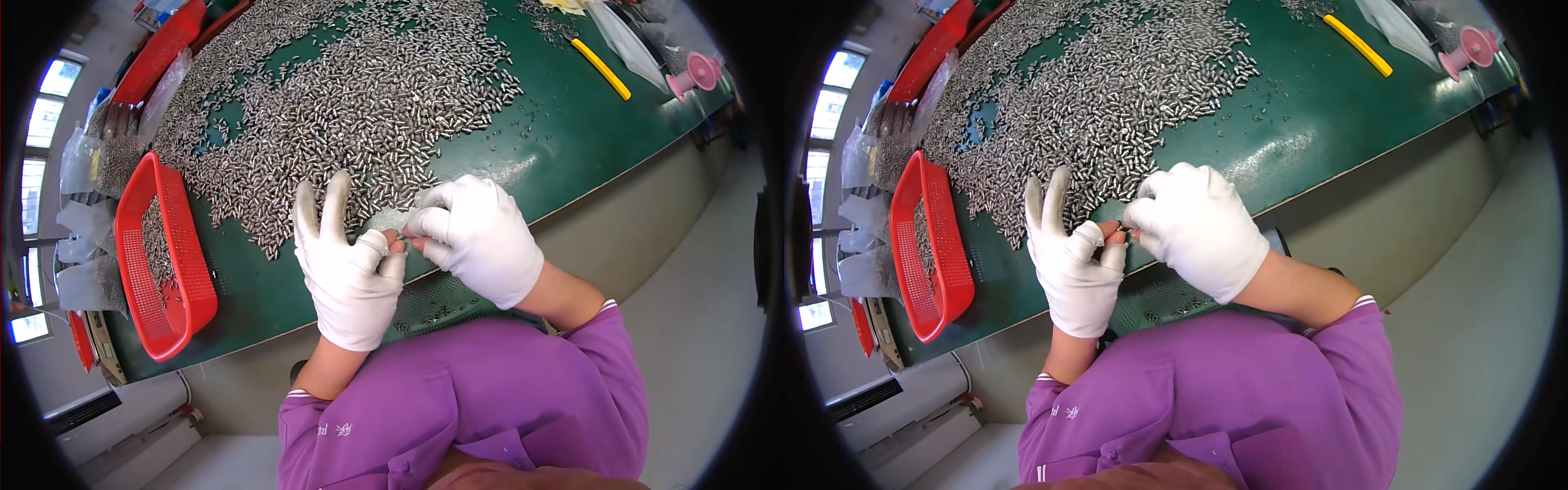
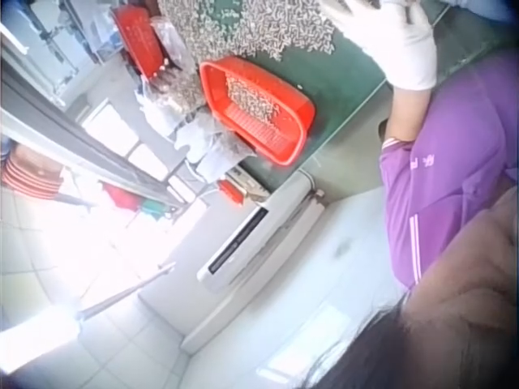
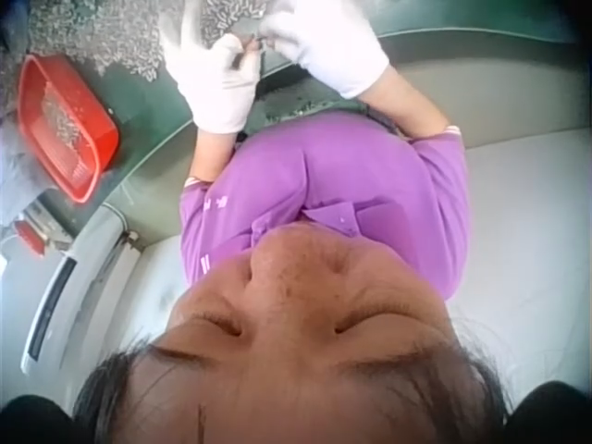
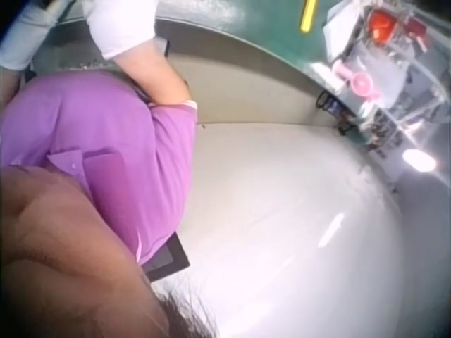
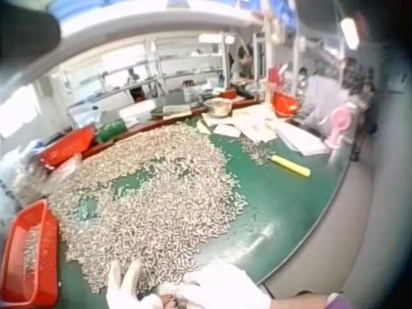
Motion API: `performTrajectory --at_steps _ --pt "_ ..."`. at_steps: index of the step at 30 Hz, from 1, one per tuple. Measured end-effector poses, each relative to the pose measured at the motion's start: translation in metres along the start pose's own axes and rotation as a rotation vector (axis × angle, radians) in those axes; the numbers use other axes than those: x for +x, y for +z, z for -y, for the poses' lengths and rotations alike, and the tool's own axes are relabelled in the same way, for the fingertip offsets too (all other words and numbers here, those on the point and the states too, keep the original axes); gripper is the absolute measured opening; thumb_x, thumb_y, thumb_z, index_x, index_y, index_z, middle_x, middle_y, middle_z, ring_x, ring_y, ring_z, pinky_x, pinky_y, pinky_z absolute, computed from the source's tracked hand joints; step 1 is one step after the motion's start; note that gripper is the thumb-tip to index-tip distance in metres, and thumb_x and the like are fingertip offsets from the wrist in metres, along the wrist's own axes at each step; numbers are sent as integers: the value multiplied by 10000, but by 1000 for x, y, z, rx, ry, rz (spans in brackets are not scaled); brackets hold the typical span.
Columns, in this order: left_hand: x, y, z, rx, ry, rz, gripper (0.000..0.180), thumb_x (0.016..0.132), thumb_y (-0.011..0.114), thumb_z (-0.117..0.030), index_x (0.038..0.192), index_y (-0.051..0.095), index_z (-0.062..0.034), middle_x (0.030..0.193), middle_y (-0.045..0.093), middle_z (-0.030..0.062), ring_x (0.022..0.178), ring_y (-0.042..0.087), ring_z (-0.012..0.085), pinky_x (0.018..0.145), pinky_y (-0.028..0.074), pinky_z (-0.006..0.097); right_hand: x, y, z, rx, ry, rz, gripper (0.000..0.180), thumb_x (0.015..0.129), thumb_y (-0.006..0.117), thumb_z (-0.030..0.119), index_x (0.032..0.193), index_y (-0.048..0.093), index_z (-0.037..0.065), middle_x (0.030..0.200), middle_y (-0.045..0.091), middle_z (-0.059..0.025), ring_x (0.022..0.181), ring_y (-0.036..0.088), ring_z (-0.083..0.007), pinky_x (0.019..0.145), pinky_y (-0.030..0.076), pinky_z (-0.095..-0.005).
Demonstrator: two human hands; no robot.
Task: Sorting and inspecting small metal hardware components at a workbench.
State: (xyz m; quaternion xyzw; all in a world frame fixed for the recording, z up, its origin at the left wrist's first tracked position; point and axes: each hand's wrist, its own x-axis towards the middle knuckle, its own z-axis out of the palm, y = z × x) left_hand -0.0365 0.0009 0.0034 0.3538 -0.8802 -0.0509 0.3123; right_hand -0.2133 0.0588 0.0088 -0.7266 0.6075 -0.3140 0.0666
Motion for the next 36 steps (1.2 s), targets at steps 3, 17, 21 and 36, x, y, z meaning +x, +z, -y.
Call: performTrajectory --at_steps 3,17,21,36 --pt "1 -3 -2 -13 -14 46 225 648 812 -114 808 658 -80 1429 532 213 1342 411 557 1069 394 619 1 3 -1 22 24 25 93 784 747 207 856 714 158 879 656 -20 821 618 -277 741 505 -417" --pt "-3 1 -3 -40 -75 82 257 729 805 -125 932 647 -120 1474 490 204 1375 382 542 1081 382 612 1 4 2 91 82 -35 106 768 780 168 859 729 146 914 674 -38 829 624 -293 760 511 -418" --pt "-3 0 -4 -40 -82 84 235 734 800 -118 917 652 -118 1475 493 199 1384 375 537 1090 374 610 3 5 5 18 71 -46 94 809 711 231 837 694 143 861 626 -46 830 621 -276 742 508 -416" --pt "-6 -1 -1 -84 -81 74 202 719 785 -97 883 667 -101 1469 502 196 1382 377 534 1103 359 609 4 -1 6 -197 -77 115 239 803 755 258 971 640 133 1001 623 -24 883 605 -269 765 506 -415"
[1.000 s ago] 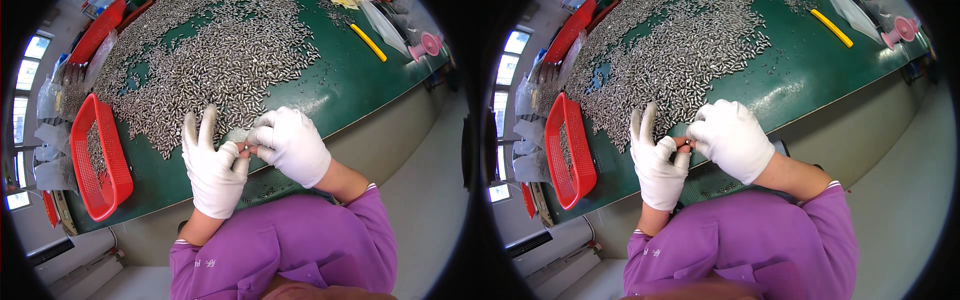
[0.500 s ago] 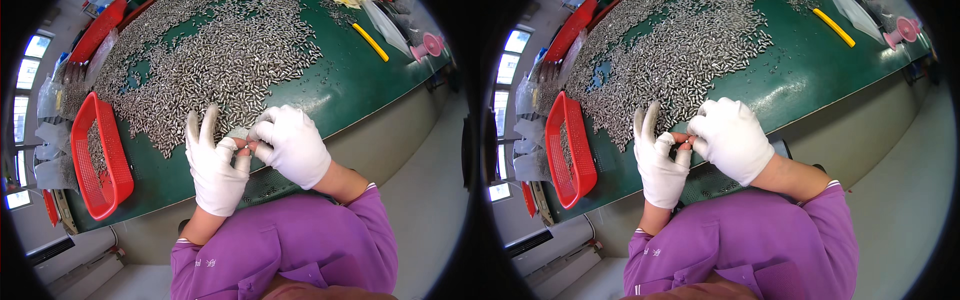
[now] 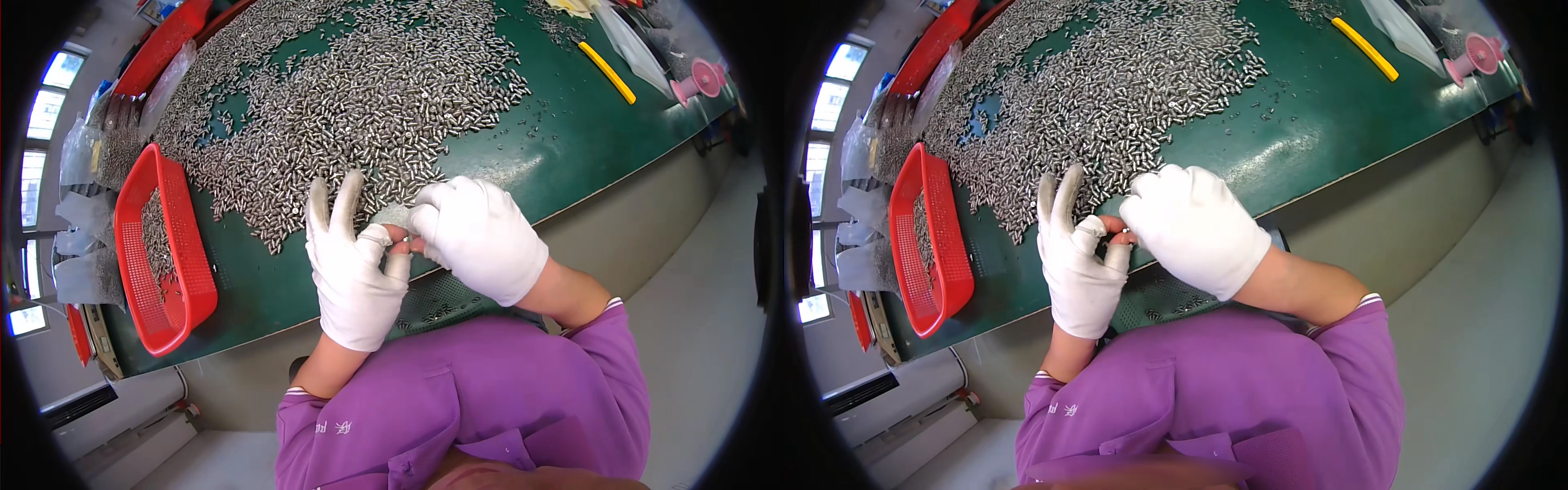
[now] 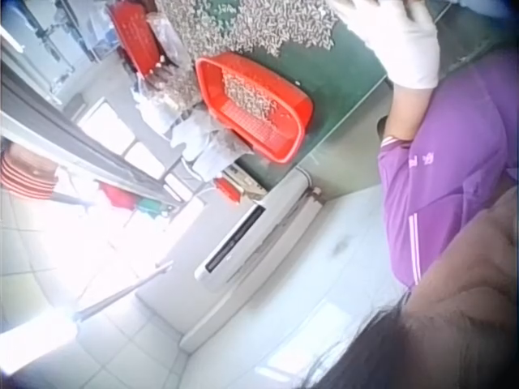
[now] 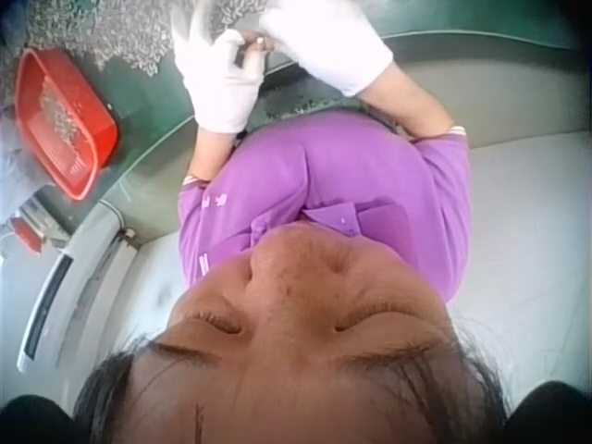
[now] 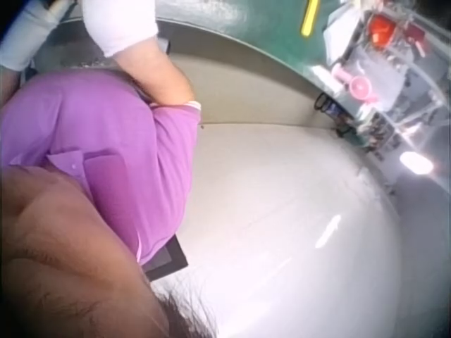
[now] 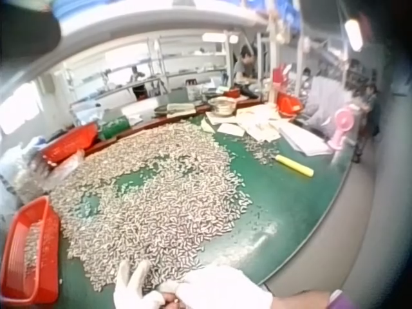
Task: Sorting and inspecting small metal hardware components at a workbench.
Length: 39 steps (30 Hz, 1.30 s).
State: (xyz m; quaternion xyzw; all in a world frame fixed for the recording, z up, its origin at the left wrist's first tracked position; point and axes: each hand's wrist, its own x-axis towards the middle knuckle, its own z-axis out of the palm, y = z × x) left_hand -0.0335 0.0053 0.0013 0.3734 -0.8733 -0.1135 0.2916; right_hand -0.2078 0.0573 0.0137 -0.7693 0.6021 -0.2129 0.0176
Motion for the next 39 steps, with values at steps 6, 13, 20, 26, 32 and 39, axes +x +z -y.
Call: performTrajectory --at_steps 6,13,20,26,32,39 --pt "-1 -1 2 -22 -2 11 207 719 782 -90 895 672 -87 1470 500 200 1383 373 535 1102 354 611 4 -2 -7 80 -17 62 245 798 763 288 957 655 136 1001 637 -20 898 621 -269 766 518 -408" --pt "1 -6 -1 -17 -8 39 183 703 792 -97 847 680 -80 1467 499 203 1379 370 542 1104 348 620 -1 2 -10 217 -24 -23 224 805 753 285 926 676 113 998 629 -43 909 615 -286 781 514 -416" --pt "1 -26 5 -174 238 214 293 543 874 -172 719 647 -112 1435 514 186 1351 359 577 1064 350 664 -10 -7 -27 496 -155 43 198 760 798 282 877 709 149 949 669 -47 858 621 -305 739 520 -430" --pt "-1 -13 14 59 -46 -83 271 689 783 -79 915 636 -105 1511 446 204 1395 356 543 1090 357 608 6 2 -8 110 70 -190 113 811 736 223 900 702 163 872 624 -25 815 617 -264 707 514 -407" --pt "9 -3 14 172 -46 -119 257 694 770 -76 914 638 -96 1495 457 216 1384 358 546 1127 324 631 13 7 -3 -10 107 -150 78 807 708 190 842 659 140 872 601 -38 830 617 -258 708 517 -405" --pt "13 -5 12 94 -6 -50 192 705 782 -85 849 659 -111 1465 499 231 1360 380 559 1130 322 632 11 3 -1 84 42 -74 54 816 678 175 854 658 142 873 598 -43 834 615 -260 715 517 -402"
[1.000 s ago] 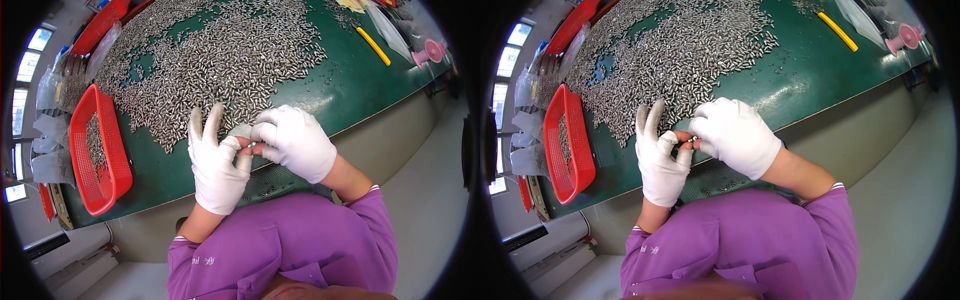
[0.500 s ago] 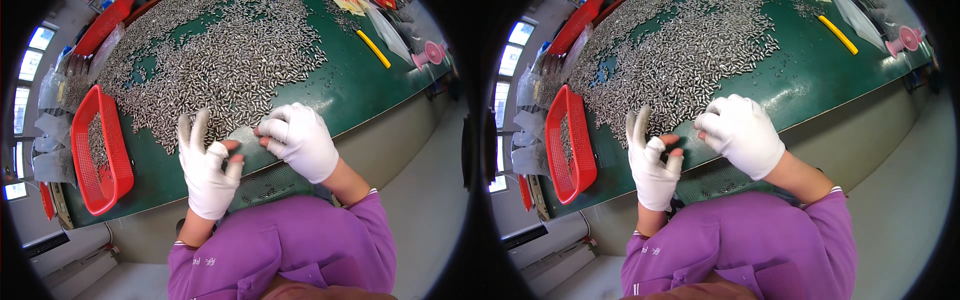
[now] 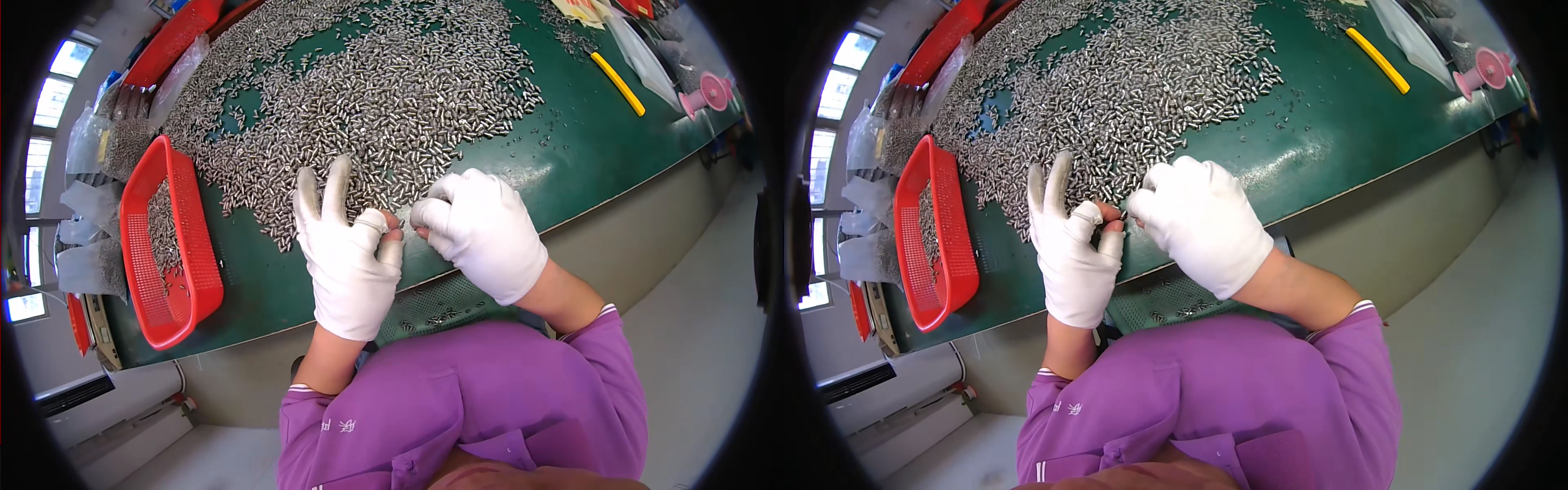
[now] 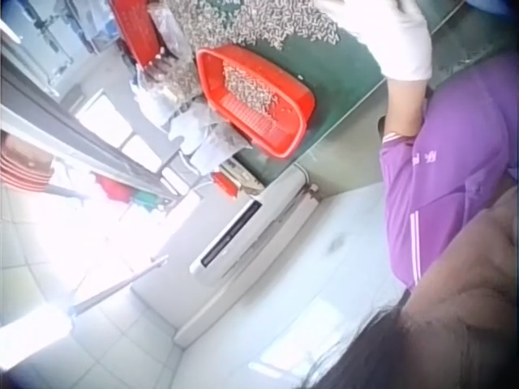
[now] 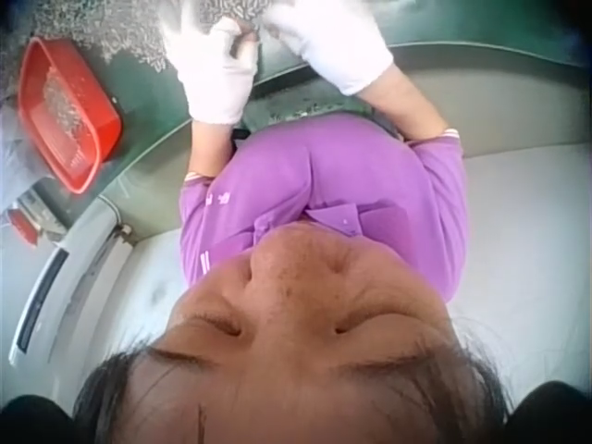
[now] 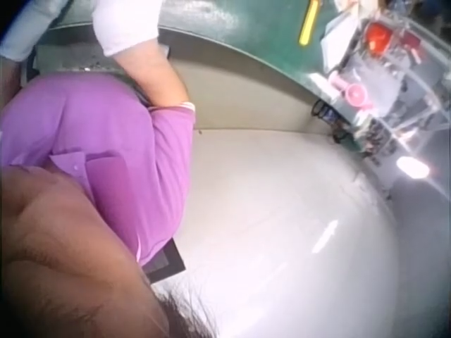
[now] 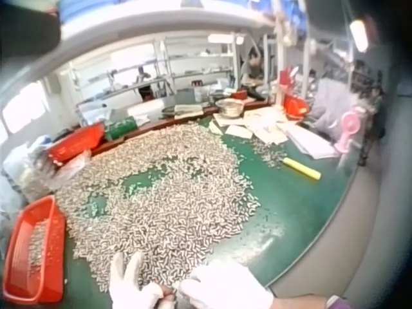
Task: Sorting and inspecting small metal hardware components at a workbench.
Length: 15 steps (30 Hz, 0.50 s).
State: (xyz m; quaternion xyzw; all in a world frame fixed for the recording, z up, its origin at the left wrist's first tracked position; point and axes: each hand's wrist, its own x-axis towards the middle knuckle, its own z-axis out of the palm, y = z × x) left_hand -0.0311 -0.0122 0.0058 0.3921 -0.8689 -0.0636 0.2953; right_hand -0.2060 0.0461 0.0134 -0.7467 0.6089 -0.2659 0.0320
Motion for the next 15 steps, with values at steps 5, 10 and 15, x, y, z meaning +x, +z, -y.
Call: performTrajectory --at_steps 5,10,15 --pt "-1 -2 -1 -28 26 41 169 707 787 -91 825 666 -102 1466 495 239 1352 382 568 1119 331 637 1 -1 -1 8 -17 19 63 819 681 181 864 655 145 882 599 -36 841 614 -258 727 515 -407" --pt "-1 3 -3 -39 -4 36 165 711 782 -95 825 663 -95 1462 489 238 1360 369 566 1117 334 637 -2 3 -3 29 12 -39 96 814 706 204 867 650 148 887 598 -30 844 612 -257 731 511 -411" --pt "1 4 -4 -27 -26 45 147 727 769 -106 833 669 -86 1459 488 232 1372 354 558 1121 330 635 -6 6 4 -25 92 -87 142 811 727 250 857 647 141 878 596 -33 845 609 -261 730 509 -418"
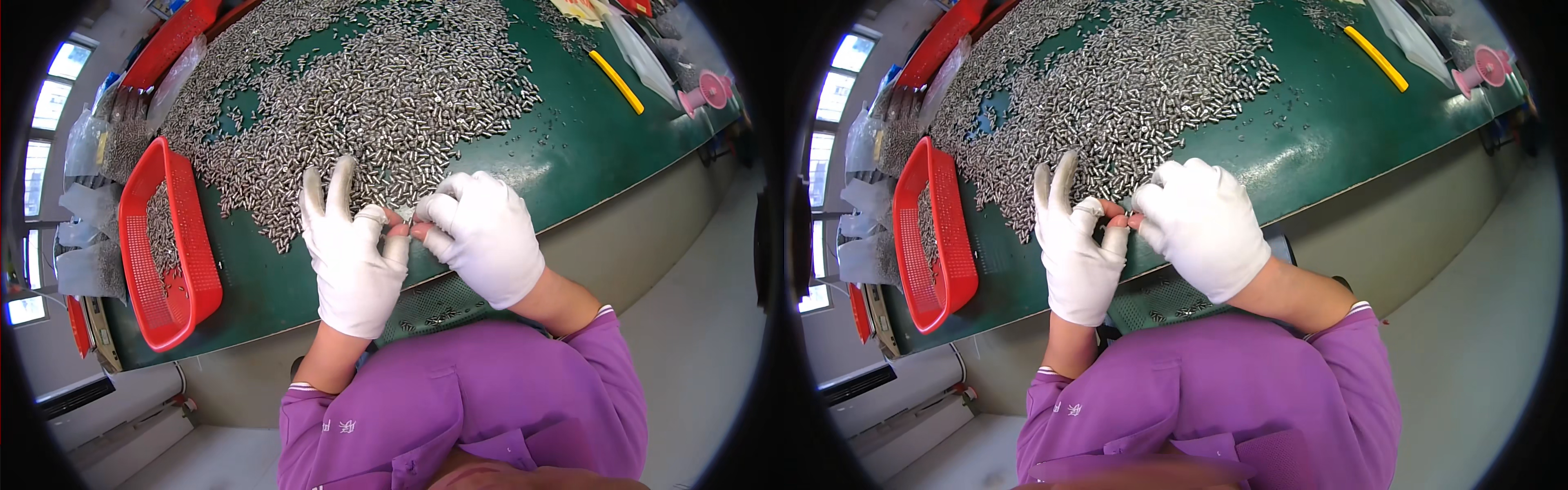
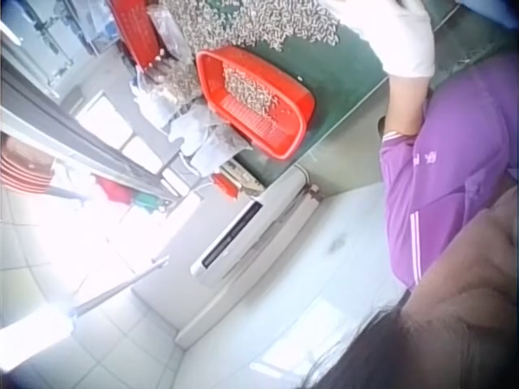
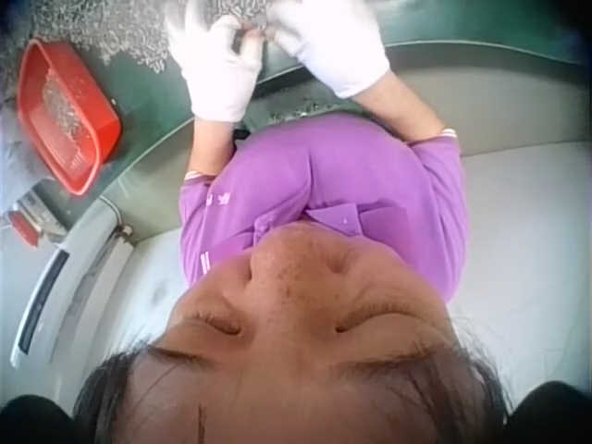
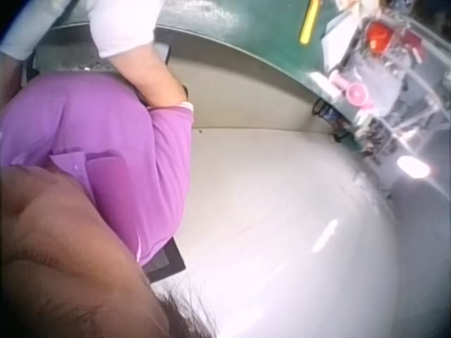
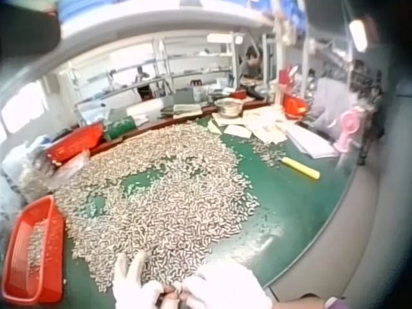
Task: Sorting and inspecting small metal hardware components at a workbench.
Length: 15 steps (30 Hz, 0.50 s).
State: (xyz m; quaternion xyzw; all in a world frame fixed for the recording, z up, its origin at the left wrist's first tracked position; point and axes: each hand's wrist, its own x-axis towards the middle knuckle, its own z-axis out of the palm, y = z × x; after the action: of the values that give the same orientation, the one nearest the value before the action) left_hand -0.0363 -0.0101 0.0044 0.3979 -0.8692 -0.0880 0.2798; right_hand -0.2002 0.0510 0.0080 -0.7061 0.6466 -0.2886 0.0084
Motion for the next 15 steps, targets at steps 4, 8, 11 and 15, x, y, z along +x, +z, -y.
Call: performTrajectory --at_steps 4,8,11,15 --pt "-1 -1 -1 12 -20 17 159 754 769 -69 838 635 -88 1513 464 196 1421 343 529 1142 347 566 1 4 2 -5 23 2 137 809 726 252 846 650 144 873 600 -36 850 611 -260 731 512 -417" --pt "-3 -2 -3 -3 -39 40 157 756 758 -56 851 639 -93 1521 460 188 1432 335 520 1148 346 560 2 4 3 17 32 15 122 806 725 245 852 668 147 870 608 -41 850 616 -259 734 516 -411" --pt "-5 -1 -1 -24 -29 9 146 727 761 -91 836 664 -82 1464 488 220 1381 350 551 1139 308 648 3 3 3 55 39 27 117 805 725 243 856 677 149 866 611 -41 846 619 -258 734 518 -406" --pt "-7 -2 -1 -18 -27 17 157 726 758 -87 844 655 -85 1464 487 219 1382 351 549 1141 300 658 1 4 3 96 43 26 106 801 725 235 837 678 147 857 614 -41 849 624 -256 733 521 -403"
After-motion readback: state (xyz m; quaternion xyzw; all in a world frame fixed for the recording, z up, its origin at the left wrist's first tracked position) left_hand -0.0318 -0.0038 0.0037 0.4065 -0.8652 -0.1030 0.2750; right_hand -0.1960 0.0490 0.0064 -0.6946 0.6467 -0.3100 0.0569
